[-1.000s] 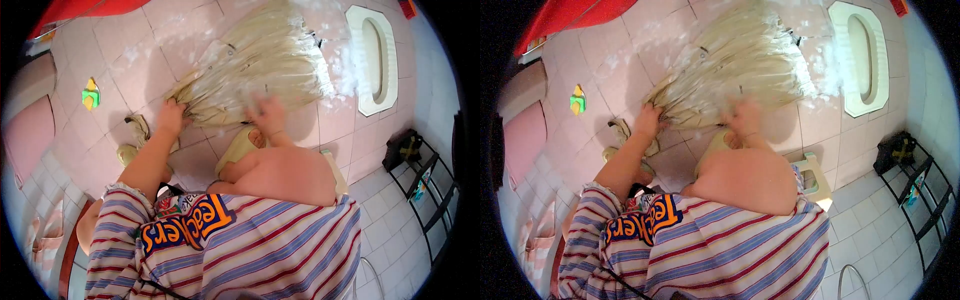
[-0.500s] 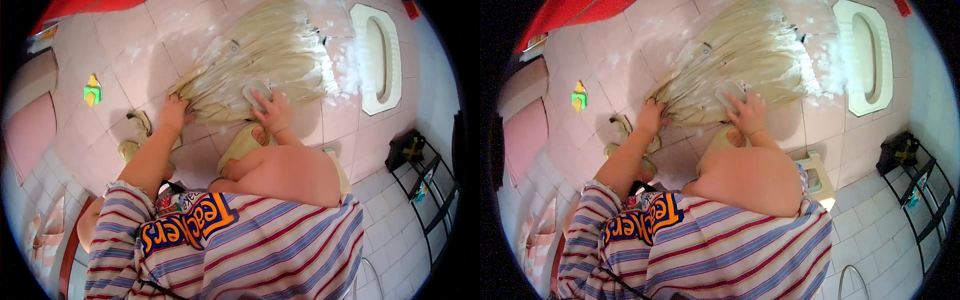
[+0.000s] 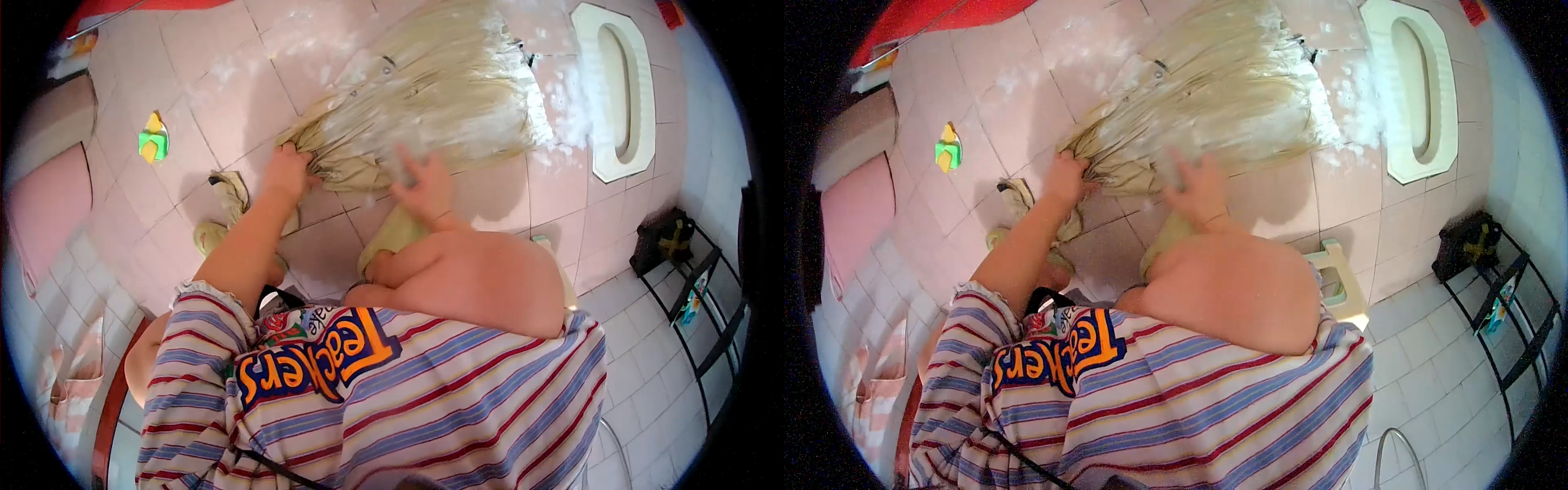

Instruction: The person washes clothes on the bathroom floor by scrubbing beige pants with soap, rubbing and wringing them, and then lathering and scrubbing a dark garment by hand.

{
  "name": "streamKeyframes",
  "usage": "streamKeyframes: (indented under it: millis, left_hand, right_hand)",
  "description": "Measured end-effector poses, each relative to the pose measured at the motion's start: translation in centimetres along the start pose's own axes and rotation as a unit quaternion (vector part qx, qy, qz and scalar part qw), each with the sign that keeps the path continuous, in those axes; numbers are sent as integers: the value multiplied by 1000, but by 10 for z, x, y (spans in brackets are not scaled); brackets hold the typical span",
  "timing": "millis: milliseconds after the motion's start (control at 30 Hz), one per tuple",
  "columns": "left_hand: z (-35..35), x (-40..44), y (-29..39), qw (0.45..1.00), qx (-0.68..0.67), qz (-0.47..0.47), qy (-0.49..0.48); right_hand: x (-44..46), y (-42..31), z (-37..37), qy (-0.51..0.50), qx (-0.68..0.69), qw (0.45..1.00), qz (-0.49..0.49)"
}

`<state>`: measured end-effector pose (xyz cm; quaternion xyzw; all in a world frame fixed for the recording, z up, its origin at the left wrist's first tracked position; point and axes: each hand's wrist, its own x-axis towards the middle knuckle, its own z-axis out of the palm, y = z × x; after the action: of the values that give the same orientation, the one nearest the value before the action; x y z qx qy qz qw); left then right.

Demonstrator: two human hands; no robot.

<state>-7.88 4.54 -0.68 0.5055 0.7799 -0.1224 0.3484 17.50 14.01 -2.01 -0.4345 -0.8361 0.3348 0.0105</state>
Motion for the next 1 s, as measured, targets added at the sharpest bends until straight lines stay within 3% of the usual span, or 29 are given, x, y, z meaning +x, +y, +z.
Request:
streamKeyframes:
  millis: [33,67,100,167,233,300,333,400,500,533,567,600,667,733,800,867,967,1000]
  left_hand:
    - [0,2,-1,1000,2,-5,-10]
    - [1,2,-1,1000,3,-12,-22]
    - [2,1,0,1000,6,-13,-19]
    - [2,1,-2,999,19,-5,-27]
    - [3,0,-2,999,23,-5,-31]
    - [4,1,-3,999,20,-4,-30]
    - [6,0,-4,1000,15,-1,-19]
    - [6,0,-2,1000,6,1,-4]
    - [6,-5,-5,999,4,-16,-45]
    - [10,-8,-7,1000,-15,-2,-27]
    - [10,-3,-9,999,-33,13,4]
    - [11,0,-11,999,-29,11,10]
    - [15,-3,-10,999,-30,11,21]
    - [8,-2,-6,1000,-18,4,5]
    - [5,0,-3,1000,-7,-12,-17]
    - [3,-2,0,999,2,-19,-29]
    - [6,-4,-2,1000,13,-3,-5]
    - [9,-5,-4,1000,15,-11,-2]
  right_hand:
    - [1,-5,16,-31,48,980,-189]
    - [-1,-6,28,-63,94,922,-370]
    - [1,-5,22,-59,95,921,-373]
    - [7,-5,1,-226,143,888,-375]
    - [14,5,-24,-32,122,975,-184]
    - [28,24,-38,136,39,990,-19]
    - [28,35,-38,134,39,990,-16]
    - [36,56,-41,31,-114,983,-140]
    - [67,102,-67,46,-148,975,-161]
    - [78,133,-71,98,-213,970,-57]
    - [89,152,-82,215,-241,946,12]
    - [93,160,-100,242,-238,938,74]
    - [98,152,-103,252,-213,942,61]
    - [104,115,-84,247,-112,943,193]
    - [106,58,-54,199,-102,974,29]
    - [98,16,-20,32,-105,977,-183]
    - [135,54,-36,49,-126,947,-292]
    - [151,66,-60,-19,-139,977,-160]
